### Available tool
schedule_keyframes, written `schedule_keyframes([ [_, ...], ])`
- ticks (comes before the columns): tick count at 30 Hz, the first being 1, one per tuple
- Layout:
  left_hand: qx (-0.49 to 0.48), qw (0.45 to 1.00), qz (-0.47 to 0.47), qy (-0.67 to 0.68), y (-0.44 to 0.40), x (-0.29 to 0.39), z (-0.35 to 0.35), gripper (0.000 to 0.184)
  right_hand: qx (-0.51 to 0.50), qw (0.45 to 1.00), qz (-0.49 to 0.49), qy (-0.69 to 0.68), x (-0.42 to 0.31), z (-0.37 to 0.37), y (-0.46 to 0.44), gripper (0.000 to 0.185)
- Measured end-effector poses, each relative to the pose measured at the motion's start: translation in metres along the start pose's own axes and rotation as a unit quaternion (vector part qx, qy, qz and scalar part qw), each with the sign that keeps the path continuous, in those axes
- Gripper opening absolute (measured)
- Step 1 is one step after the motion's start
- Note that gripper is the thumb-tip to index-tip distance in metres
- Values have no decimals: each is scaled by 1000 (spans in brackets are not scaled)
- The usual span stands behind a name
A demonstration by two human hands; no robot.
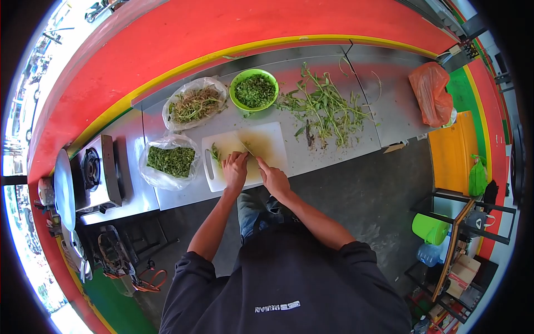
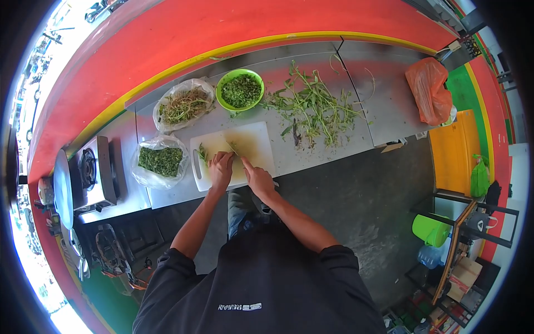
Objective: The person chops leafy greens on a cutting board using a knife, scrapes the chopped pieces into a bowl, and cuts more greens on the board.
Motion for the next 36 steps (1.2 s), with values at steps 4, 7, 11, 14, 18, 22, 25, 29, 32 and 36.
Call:
schedule_keyframes([
  [4,11,1000,3,-1,-2,-5,2,15,6,999,7,-32,-4,-4,7,45],
  [7,12,1000,4,-9,0,-5,1,15,0,1000,5,-19,1,2,11,45],
  [11,13,1000,12,-13,2,-2,-1,15,29,999,-15,-3,3,9,2,45],
  [14,14,1000,12,-7,0,-7,3,16,17,1000,12,-15,-5,-1,9,44],
  [18,13,1000,26,-9,-2,-6,2,15,6,999,32,-27,-1,-1,14,44],
  [22,1,999,38,6,2,-5,2,15,33,999,22,-22,-3,4,5,44],
  [25,0,999,26,18,-1,-11,7,16,25,999,32,-23,-6,3,9,44],
  [29,-6,999,36,40,-1,-13,6,18,13,1000,19,-20,1,6,10,44],
  [32,-14,999,43,24,3,-8,0,18,28,999,8,-18,-2,5,2,44],
  [36,-7,998,22,50,-1,-11,1,19,27,999,15,-36,-2,3,7,44],
])
Point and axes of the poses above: each hand's wrist, its own y-axis away from the middle knuckle, its own z-axis out of the palm, x = y × z, the point moved 2 cm from there along -y, towards the middle knuckle, and after that the axes turned 4 degrees about -x, right-handed, at the moved point
